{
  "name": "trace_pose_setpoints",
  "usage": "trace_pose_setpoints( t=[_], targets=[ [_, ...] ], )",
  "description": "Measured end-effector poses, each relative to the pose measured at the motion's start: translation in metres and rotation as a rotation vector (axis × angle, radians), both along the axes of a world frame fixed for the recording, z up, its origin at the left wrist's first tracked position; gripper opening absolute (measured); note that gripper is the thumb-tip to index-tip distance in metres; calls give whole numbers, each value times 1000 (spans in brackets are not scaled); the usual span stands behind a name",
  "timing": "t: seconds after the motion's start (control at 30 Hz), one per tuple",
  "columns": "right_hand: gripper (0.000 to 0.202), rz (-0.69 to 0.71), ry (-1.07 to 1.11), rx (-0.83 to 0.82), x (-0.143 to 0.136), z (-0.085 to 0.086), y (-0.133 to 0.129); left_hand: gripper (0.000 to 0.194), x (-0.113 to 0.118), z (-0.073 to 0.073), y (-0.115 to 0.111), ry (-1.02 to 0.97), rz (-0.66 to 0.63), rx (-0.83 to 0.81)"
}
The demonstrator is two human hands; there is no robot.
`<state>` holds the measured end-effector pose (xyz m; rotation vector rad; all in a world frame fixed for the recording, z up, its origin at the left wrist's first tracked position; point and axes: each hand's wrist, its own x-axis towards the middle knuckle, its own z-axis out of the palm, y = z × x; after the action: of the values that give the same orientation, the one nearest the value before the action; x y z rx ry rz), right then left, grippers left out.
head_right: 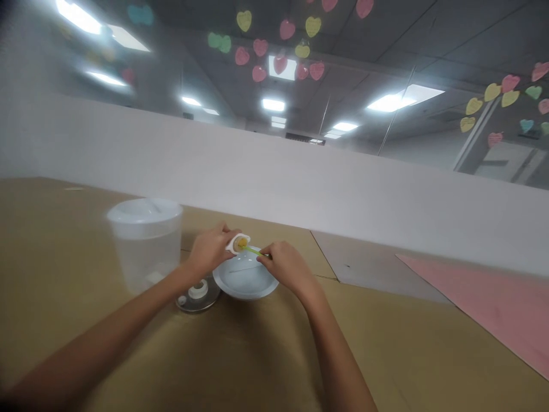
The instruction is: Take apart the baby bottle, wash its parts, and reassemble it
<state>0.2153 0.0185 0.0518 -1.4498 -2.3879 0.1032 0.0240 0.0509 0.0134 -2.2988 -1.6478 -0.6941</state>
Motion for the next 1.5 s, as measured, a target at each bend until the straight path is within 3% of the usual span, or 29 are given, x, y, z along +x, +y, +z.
trace_pose_setpoints(
  t=[0.3,0.77,1.13,1.33,1.5],
  targets=[
    [33,6,45,-39,8,2,-1,36,-9,-7,11,36,0,50],
    [34,9,20,-42,-8,-3,-1,35,13,-7,-12,72,-86,95],
    [37,-15,59,-153,11,5,0,35,-12,-16,19,75,10,154],
    [35,-176,31,-135,25,14,-6,34,-25,-14,26,177,12,243],
    [27,-456,-154,-107,32,12,4,35,-25,-12,23,-94,-50,117]
  ],
)
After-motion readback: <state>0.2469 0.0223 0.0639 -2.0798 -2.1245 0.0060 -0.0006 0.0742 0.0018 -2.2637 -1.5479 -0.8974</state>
